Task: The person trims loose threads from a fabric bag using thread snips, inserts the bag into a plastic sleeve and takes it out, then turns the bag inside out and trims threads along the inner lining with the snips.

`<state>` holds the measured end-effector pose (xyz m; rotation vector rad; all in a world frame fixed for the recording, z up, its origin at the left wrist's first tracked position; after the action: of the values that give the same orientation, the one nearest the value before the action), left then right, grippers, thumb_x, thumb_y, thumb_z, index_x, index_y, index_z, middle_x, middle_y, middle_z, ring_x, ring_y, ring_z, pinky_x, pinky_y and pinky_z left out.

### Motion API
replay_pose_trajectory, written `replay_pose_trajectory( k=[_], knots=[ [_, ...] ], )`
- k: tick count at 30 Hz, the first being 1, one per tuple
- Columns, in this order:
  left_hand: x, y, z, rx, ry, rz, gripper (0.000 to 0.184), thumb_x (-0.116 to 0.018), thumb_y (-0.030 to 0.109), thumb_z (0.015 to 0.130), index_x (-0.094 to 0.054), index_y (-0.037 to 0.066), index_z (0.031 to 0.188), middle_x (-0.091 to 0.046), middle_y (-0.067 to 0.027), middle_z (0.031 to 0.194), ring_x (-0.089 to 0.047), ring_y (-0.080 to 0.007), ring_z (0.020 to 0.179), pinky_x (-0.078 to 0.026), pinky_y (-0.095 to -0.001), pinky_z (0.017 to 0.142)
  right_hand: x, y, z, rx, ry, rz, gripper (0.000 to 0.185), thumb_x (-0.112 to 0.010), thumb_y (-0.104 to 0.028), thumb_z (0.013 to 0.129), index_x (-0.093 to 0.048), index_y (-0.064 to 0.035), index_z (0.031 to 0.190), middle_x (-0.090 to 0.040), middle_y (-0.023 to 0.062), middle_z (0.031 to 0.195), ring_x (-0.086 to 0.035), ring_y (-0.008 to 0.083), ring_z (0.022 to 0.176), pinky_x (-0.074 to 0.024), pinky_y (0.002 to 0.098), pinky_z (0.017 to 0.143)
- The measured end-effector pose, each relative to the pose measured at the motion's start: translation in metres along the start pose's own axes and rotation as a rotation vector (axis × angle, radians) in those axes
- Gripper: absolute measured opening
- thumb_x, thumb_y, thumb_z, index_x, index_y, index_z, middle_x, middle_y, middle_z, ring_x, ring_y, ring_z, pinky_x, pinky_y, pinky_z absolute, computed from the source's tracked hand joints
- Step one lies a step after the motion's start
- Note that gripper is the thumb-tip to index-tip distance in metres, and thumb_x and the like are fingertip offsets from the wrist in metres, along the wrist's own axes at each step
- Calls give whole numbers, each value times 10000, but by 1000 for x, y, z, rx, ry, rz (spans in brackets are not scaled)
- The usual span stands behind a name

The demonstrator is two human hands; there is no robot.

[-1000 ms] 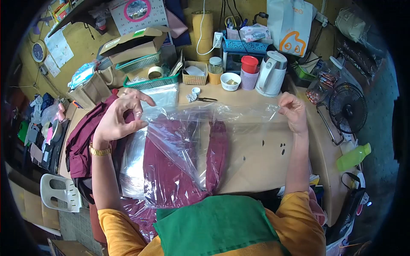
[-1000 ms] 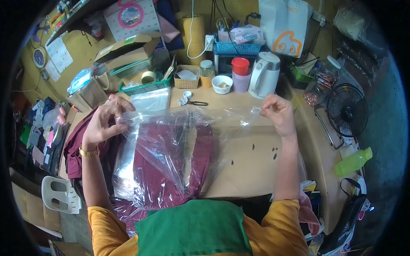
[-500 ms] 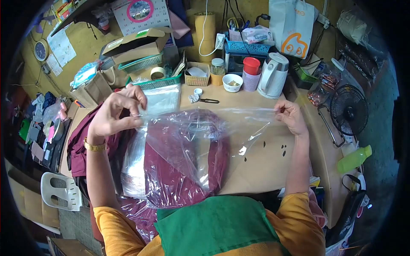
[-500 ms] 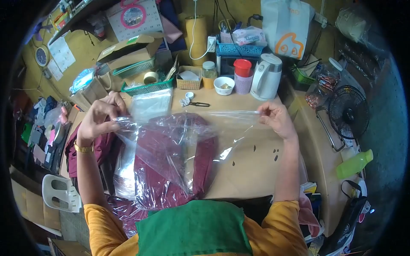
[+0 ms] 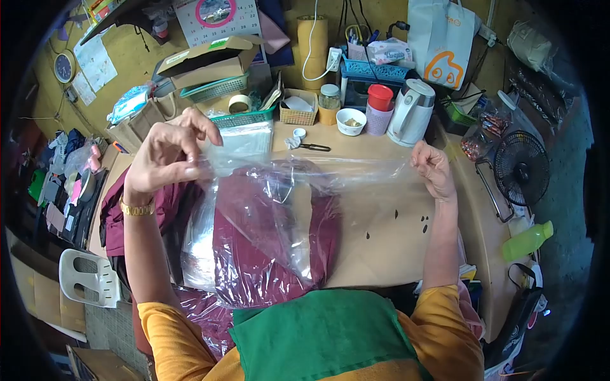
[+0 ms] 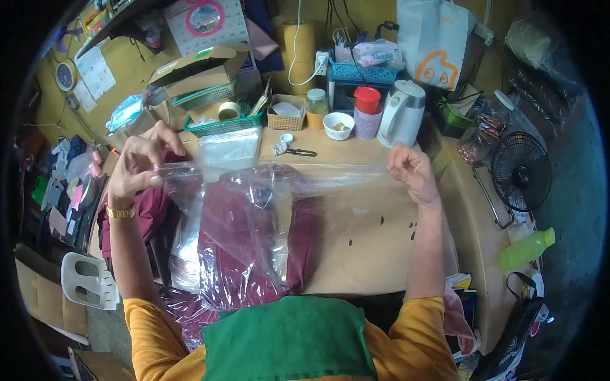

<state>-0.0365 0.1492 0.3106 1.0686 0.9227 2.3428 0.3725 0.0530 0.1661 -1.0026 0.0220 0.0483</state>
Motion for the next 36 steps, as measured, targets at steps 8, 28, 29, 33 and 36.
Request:
replay_pose_trajectory(
  k=[8, 28, 29, 33, 36],
  knots=[
    [-5, -29, -21, 193, -49, 312, 235, -828, 165, 693, -636, 29, 686, -561, -47, 669, -461, -189, 691, -354, -329, 631, 3, 14, -18, -28, -21, 94, 273, -680, -66, 845, -472, -85, 670, -504, 32, 917, -446, 98, 792, -353, 249, 722],
    [23, -49, -43, -245, 221, -629, 339, -797, 261, 733, -476, 157, 704, -462, 26, 770, -369, -135, 768, -283, -287, 696, -9, 6, 12, 30, 36, -87, 253, -747, -167, 829, -504, -106, 795, -529, 40, 971, -479, 95, 822, -381, 230, 766],
    [22, -46, -43, -304, 167, -694, 345, -803, 246, 720, -469, 169, 684, -443, 50, 697, -350, -131, 744, -267, -286, 680, -10, 11, 11, 19, 60, -21, 253, -753, -177, 828, -513, -105, 801, -527, 37, 971, -479, 95, 825, -385, 231, 767],
    [23, -40, -44, 403, 125, 242, 214, -834, 157, 711, -644, 61, 727, -539, 31, 691, -411, -148, 642, -326, -311, 604, -3, 14, 10, 47, 95, 113, 254, -770, -194, 822, -533, -103, 830, -524, 27, 975, -478, 95, 845, -387, 231, 779],
    [22, -48, -44, 398, 22, 526, 218, -834, 165, 700, -691, 26, 790, -549, -13, 676, -494, -197, 642, -398, -328, 614, -10, 20, 9, -3, 34, 53, 236, -754, -194, 841, -536, -105, 858, -523, 25, 984, -475, 99, 858, -382, 233, 789]
  ],
)
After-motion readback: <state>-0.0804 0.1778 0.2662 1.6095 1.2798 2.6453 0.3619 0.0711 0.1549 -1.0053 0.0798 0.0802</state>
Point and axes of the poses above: each hand's wrist, its own z-axis towards the middle knuckle, its own x-axis out of the back of the hand, y = z × x, the point moved 8 cm from there along z, towards the middle knuckle
